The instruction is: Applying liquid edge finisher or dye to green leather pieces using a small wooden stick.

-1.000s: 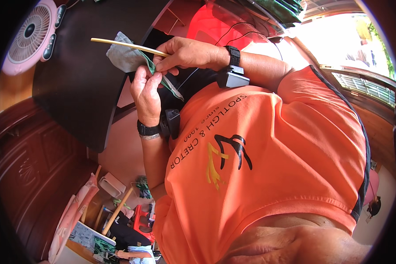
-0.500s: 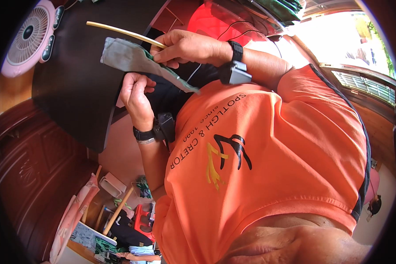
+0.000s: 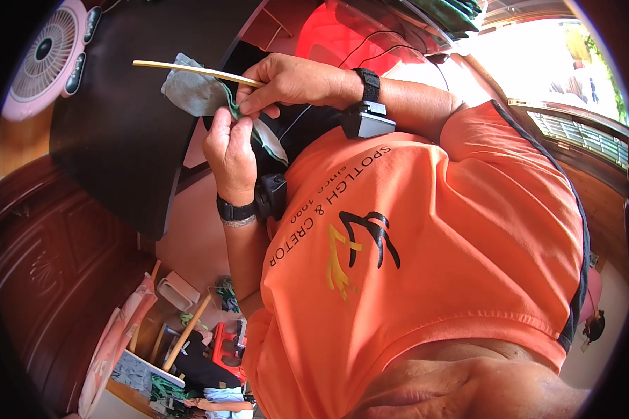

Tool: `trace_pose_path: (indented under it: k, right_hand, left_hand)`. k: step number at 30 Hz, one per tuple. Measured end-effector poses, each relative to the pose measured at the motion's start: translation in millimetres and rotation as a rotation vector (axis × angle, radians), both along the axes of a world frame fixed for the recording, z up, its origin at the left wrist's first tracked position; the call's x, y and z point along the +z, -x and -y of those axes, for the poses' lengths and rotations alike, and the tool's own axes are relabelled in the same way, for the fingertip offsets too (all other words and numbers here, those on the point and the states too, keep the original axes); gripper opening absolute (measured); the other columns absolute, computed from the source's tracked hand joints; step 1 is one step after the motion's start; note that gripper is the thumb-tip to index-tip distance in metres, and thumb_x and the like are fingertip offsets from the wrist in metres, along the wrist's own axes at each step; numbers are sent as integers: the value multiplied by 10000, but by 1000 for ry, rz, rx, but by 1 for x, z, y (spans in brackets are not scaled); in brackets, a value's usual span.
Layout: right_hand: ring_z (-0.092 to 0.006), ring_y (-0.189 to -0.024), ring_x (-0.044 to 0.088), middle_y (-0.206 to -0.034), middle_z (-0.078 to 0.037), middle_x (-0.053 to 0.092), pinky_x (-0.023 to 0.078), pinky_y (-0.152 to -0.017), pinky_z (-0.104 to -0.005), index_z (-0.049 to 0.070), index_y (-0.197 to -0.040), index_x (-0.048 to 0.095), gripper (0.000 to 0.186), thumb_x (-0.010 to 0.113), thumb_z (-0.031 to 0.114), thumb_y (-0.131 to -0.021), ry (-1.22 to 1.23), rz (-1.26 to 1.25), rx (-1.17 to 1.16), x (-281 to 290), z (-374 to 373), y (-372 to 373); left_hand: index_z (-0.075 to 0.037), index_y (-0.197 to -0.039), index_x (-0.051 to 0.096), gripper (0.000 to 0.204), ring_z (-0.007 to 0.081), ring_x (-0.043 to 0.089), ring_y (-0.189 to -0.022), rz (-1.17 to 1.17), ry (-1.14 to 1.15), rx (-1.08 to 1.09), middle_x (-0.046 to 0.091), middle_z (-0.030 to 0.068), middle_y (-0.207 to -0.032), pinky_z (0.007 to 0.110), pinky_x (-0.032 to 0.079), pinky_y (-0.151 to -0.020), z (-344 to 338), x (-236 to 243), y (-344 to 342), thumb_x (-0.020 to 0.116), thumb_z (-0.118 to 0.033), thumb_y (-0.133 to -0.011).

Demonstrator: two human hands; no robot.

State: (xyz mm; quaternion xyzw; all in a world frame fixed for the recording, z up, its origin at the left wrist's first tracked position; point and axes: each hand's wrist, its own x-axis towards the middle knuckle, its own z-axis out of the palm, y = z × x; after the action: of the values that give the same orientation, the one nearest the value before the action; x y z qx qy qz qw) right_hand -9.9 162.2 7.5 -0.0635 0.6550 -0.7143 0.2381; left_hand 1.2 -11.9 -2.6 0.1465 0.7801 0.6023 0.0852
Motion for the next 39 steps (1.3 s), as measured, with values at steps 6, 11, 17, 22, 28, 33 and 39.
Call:
trace_pose_path:
  k: [6, 11, 17, 22, 28, 33, 39]
  right_hand:
    - [-37, -574, 477, -685, 38, 549, 359, -535, -187, 48, -838, 614, 154, 607, 202, -853, 40, -39, 23, -7, 1, 1]
    - [-41, -576, 478, -724, 31, 563, 364, -542, -192, 44, -864, 613, 185, 597, 228, -865, 4, -88, -65, -5, -1, 1]
    - [-41, -570, 492, -699, 23, 572, 374, -519, -187, 38, -857, 627, 187, 621, 224, -852, -34, -90, -105, -1, 1, 2]
    - [-38, -569, 490, -659, 29, 555, 383, -543, -186, 38, -843, 623, 177, 626, 216, -848, 19, -35, -145, -7, 1, 5]
    - [-38, -594, 489, -658, 38, 534, 396, -562, -193, 34, -860, 621, 178, 607, 211, -865, -64, -145, -7, 1, 0, 1]
    - [-51, -588, 484, -651, 37, 528, 397, -555, -204, 34, -868, 625, 193, 614, 226, -868, -120, -293, 86, -3, -3, 2]
    - [-51, -564, 478, -640, 34, 528, 379, -539, -208, 38, -847, 627, 197, 615, 234, -859, -94, -197, 75, 4, 0, -2]
  left_hand:
    - [-9, -782, 493, 116, 71, 354, -617, 162, -65, -73, 424, -11, -661, 239, 311, -553, 8, -2, 5, 499, -113, -832]
    - [-46, -831, 558, 124, 39, 353, -639, 254, -195, -34, 431, -59, -696, 194, 280, -584, 5, 2, 2, 469, -131, -835]
    - [-49, -794, 528, 96, 39, 344, -626, 240, -166, -11, 403, -60, -680, 196, 277, -572, 2, 3, -1, 480, -123, -832]
    - [-44, -809, 526, 106, 42, 353, -618, 235, -103, -74, 415, -51, -682, 196, 291, -566, 2, 5, 0, 476, -130, -845]
    - [-9, -844, 544, 163, 71, 466, -616, 205, -156, 40, 517, -5, -714, 211, 389, -551, -2, 10, -2, 494, -159, -881]
    - [12, -917, 577, 189, 78, 483, -645, 229, -192, 49, 548, 22, -758, 222, 398, -562, 3, -1, 2, 485, -148, -876]
    - [28, -859, 593, 205, 86, 426, -597, 86, -175, 165, 505, 13, -678, 236, 354, -554, 1, -7, 3, 464, -125, -813]
